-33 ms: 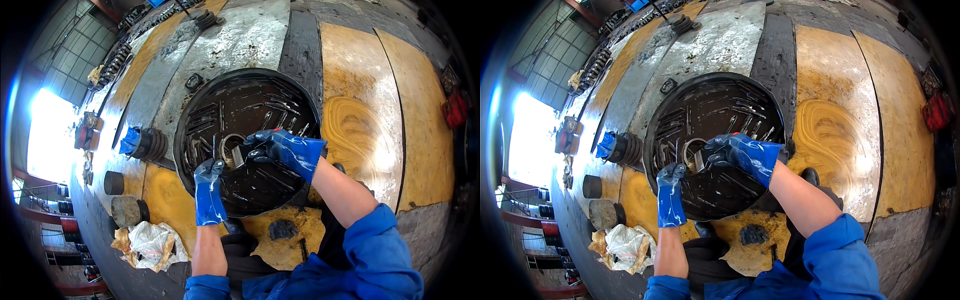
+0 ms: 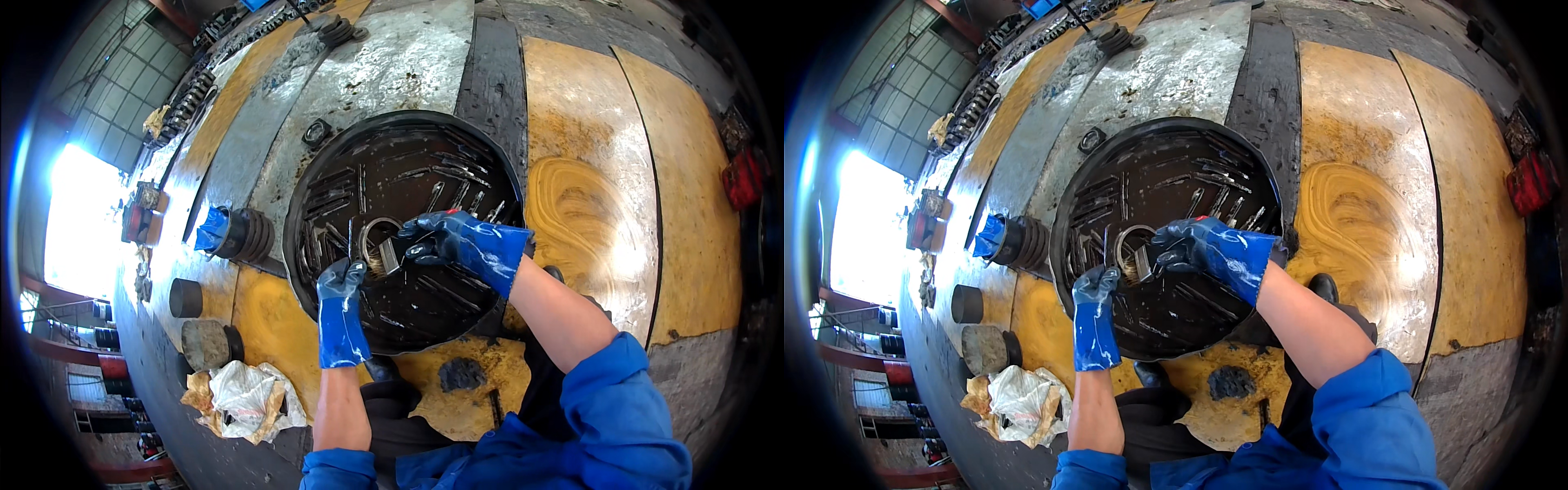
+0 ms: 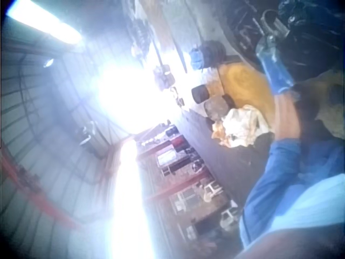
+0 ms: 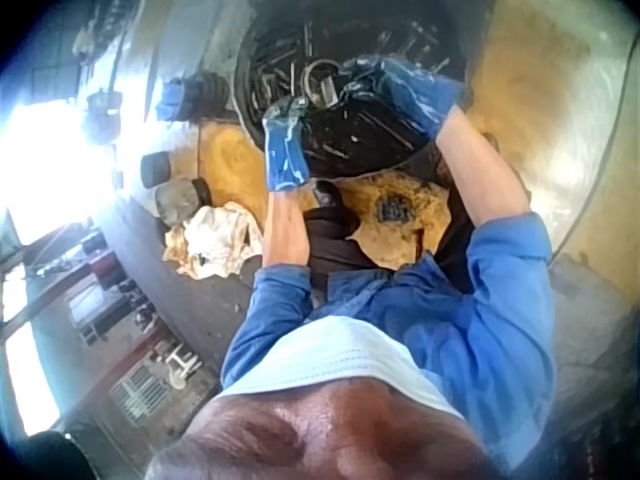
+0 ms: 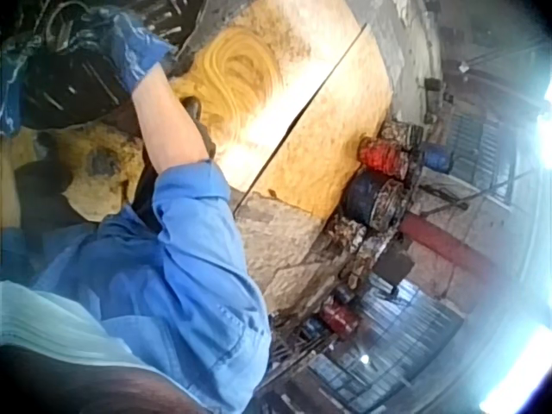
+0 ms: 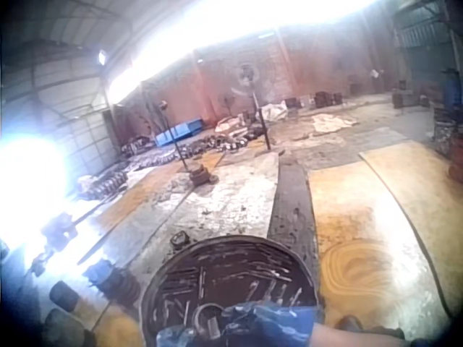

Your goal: The person is cleaning metal parts using a brush in a large bin of liquid. They handle several different metal components, scrubbing them with the brush and moving them around in the liquid.

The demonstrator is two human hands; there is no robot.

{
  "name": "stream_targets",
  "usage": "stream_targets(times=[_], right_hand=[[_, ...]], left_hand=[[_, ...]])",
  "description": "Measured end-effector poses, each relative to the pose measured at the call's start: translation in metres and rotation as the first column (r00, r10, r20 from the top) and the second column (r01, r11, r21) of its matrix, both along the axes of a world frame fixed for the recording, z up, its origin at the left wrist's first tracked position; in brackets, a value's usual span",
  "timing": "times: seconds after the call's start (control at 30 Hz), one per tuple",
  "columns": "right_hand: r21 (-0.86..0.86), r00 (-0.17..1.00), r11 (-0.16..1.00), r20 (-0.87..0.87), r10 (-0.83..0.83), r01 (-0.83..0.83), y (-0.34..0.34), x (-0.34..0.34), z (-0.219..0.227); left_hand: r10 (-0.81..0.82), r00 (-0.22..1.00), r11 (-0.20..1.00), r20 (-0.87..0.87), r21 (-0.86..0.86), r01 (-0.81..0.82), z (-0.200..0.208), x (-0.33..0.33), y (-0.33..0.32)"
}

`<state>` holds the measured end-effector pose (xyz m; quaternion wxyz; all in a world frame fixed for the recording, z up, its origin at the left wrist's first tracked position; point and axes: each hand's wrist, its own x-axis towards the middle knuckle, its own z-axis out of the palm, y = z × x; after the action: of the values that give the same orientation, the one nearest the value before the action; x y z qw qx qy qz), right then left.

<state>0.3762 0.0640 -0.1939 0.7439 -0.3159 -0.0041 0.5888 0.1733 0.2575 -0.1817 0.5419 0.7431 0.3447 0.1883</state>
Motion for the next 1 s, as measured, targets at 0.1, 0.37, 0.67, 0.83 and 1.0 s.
stream_targets(times=[0.1, 0.37, 0.67, 0.83, 1.0], right_hand=[[-0.017, 0.999, 0.999, 0.013, 0.032, -0.032, 0.0, 0.006, -0.011], [-0.246, 0.643, 0.968, 0.748, 0.165, 0.038, 0.013, 0.003, -0.028], [0.074, -0.089, 0.988, 0.994, -0.062, 0.139, 0.005, -0.025, 0.009], [-0.078, -0.605, 0.997, 0.795, 0.045, -0.029, 0.001, -0.023, 0.029], [-0.282, -0.65, 0.95, 0.699, 0.3, 0.135, 0.006, -0.013, 0.025]], left_hand=[[0.028, 0.998, 0.999, 0.062, -0.031, -0.027, 0.001, 0.004, -0.006], [-0.051, 0.998, 0.997, -0.039, 0.052, 0.053, 0.007, 0.0, 0.001], [0.068, 0.998, 0.997, -0.02, 0.044, -0.067, -0.004, 0.006, -0.008], [0.031, 0.998, 0.999, -0.056, 0.019, -0.03, 0.01, 0.003, -0.003], [0.02, 1.0, 1.0, -0.01, 0.014, -0.02, 0.014, 0.006, -0.008]])
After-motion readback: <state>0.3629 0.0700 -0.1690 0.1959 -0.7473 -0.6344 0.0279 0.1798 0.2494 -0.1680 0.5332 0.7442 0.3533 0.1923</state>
